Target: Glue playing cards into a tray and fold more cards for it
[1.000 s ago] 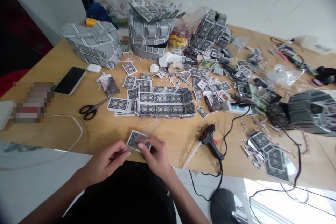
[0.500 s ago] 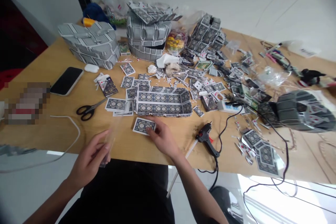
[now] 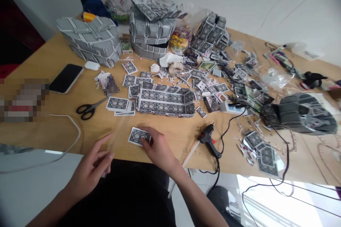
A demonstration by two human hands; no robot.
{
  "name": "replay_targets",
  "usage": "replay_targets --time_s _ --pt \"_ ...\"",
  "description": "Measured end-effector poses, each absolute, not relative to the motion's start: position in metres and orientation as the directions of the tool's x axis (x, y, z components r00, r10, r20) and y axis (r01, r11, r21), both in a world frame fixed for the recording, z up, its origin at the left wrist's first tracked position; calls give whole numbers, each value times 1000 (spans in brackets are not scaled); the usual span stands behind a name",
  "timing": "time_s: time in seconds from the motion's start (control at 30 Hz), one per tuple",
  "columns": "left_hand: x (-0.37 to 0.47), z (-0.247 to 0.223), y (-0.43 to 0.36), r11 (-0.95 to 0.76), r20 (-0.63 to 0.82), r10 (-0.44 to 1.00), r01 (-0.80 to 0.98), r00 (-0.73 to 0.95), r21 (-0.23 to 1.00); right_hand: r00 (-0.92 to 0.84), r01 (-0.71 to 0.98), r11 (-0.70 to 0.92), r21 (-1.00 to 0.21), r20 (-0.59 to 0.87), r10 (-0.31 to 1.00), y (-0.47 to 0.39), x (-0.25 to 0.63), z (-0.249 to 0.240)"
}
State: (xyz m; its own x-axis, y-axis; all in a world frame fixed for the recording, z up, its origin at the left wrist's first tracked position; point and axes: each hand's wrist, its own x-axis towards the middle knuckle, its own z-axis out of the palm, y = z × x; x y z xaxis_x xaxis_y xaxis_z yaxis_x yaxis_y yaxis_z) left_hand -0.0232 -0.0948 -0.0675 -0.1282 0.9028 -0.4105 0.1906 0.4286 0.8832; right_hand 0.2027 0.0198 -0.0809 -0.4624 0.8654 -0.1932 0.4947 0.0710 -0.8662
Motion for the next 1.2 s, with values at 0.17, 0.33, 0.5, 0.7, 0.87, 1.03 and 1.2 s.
replay_targets --time_s 0.17,0.33,0.5,0.7,0.87,1.03,1.2 --pt "-15 -81 -108 374 -399 916 289 31 881 -465 568 262 -781 -41 885 15 198 -84" --pt "-2 -88 -106 343 -402 912 388 81 856 -516 627 393 -672 20 857 10 195 -88" --pt "-1 -88 -104 256 -360 929 555 84 791 -511 649 438 -621 69 857 7 194 -89" --pt "-22 -77 -92 134 -245 969 790 20 598 -516 664 449 -598 69 854 6 193 -91" --pt "-24 -82 -57 -165 22 983 823 183 544 -510 660 439 -609 66 858 6 192 -91" --pt "-21 -92 -39 -264 94 964 832 250 488 -510 654 433 -620 61 858 6 193 -91" --pt "-26 -97 -39 -306 121 952 832 282 463 -506 624 424 -657 74 859 8 195 -93"
